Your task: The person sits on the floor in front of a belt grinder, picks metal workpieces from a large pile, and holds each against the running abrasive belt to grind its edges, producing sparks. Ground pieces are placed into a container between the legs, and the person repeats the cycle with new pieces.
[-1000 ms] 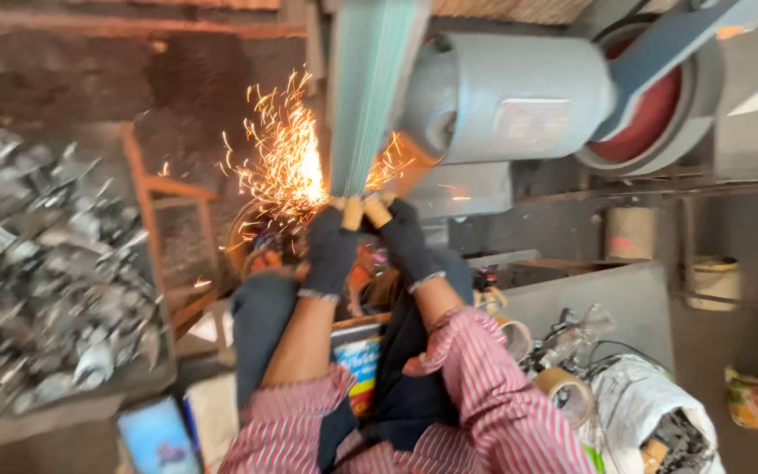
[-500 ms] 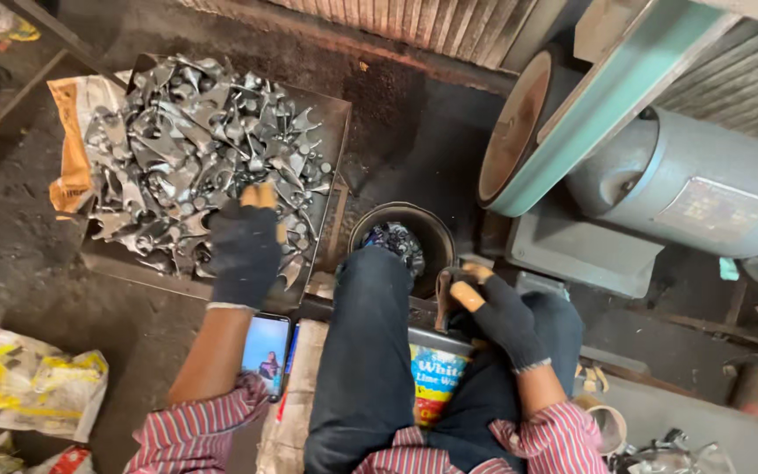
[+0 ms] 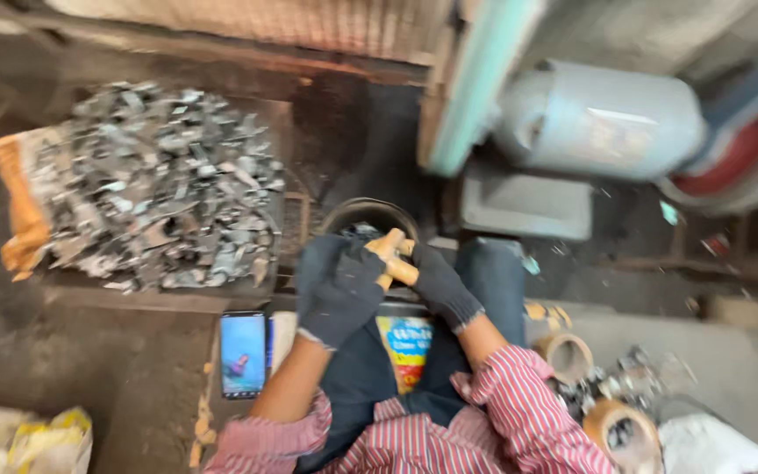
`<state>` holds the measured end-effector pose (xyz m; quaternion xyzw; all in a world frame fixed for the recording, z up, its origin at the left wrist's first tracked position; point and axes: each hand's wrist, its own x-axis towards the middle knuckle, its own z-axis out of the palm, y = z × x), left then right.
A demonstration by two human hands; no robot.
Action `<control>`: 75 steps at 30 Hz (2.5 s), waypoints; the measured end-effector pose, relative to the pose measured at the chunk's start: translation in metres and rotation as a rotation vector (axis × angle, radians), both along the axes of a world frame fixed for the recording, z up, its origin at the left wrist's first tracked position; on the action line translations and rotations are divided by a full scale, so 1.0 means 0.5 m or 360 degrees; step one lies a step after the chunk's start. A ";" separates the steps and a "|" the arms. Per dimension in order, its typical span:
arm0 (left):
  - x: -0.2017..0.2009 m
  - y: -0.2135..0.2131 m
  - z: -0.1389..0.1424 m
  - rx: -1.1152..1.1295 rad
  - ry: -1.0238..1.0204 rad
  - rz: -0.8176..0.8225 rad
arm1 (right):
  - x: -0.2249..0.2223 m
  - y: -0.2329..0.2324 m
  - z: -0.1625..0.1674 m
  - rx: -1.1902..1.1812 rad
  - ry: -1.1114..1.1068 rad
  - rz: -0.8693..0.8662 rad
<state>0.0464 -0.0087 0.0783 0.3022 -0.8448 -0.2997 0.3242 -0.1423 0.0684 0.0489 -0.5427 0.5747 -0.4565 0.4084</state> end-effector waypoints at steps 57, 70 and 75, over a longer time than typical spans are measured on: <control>-0.243 -0.118 -0.158 0.1284 -0.0010 -0.0250 | -0.193 -0.043 -0.054 0.0108 -0.0515 -0.0385; -0.367 -0.106 -0.226 0.0846 0.0472 0.0151 | -0.214 -0.119 -0.131 0.0198 -0.0959 -0.0861; -0.250 -0.175 -0.114 0.0625 -0.0316 -0.0260 | -0.173 -0.082 -0.078 0.0255 0.0130 -0.0961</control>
